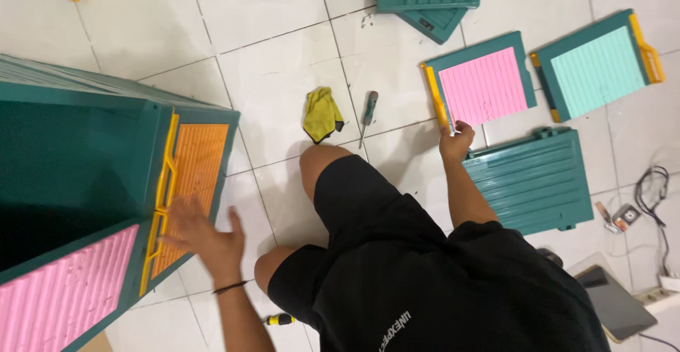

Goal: The person assembles a green plastic storage unit by stacking the main body sections and inserting pink and yellow drawer fronts. They wipe the drawer fronts with a yellow cloth and fit them into the unit, then close the drawers.

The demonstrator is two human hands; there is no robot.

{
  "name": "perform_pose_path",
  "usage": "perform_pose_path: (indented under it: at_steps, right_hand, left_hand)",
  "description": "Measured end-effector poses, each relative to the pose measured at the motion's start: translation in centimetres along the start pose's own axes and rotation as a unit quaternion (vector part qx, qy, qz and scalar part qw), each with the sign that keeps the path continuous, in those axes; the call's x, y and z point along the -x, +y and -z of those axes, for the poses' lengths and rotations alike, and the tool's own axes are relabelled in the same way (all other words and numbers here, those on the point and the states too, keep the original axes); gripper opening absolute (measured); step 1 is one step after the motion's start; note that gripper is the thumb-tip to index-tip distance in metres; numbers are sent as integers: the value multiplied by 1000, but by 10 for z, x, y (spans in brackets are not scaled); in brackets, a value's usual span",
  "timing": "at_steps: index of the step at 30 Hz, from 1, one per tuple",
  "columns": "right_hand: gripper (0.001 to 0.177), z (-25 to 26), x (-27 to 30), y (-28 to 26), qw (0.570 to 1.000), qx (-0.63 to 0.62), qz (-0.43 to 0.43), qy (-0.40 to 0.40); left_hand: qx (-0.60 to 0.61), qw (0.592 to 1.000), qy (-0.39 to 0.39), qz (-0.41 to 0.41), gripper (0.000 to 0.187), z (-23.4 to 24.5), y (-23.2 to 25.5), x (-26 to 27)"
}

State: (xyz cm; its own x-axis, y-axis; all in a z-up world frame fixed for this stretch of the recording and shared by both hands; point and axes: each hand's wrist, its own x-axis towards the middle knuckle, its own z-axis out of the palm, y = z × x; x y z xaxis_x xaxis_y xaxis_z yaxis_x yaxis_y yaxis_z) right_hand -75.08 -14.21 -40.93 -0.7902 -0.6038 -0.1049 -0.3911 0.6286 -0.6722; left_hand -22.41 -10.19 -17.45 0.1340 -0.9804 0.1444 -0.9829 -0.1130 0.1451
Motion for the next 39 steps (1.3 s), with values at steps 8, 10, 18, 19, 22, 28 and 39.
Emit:
perform_pose_path:
  at_steps: [8,10,18,19,22,28,39]
  right_hand:
    - [44,-5,-20,-9,973,190,77,-102]
    - [28,-6,-30,-16,967,212,37,-134]
    - [38,-1,-45,-39,934,257,49,-244]
    - [37,-2,-47,-42,932,265,55,-240]
    - [34,-1,-40,-42,958,225,73,-161]
    - [38,47,-69,-41,975,-164,113,-95]
    - [36,103,30,-191,719,-543,-109,-421]
  left_hand:
    - [97,993,-63,-18,57,-14,50,8]
    - [109,992,-69,-14,57,-17,53,15]
    - [164,980,-103,34,55,-34,47,44]
    - [170,978,-110,39,55,-37,48,48]
    - [188,975,-113,46,54,-35,44,60]
    - [267,957,-91,70,52,-40,62,62]
    - [348,925,-68,-139,88,-12,191,12]
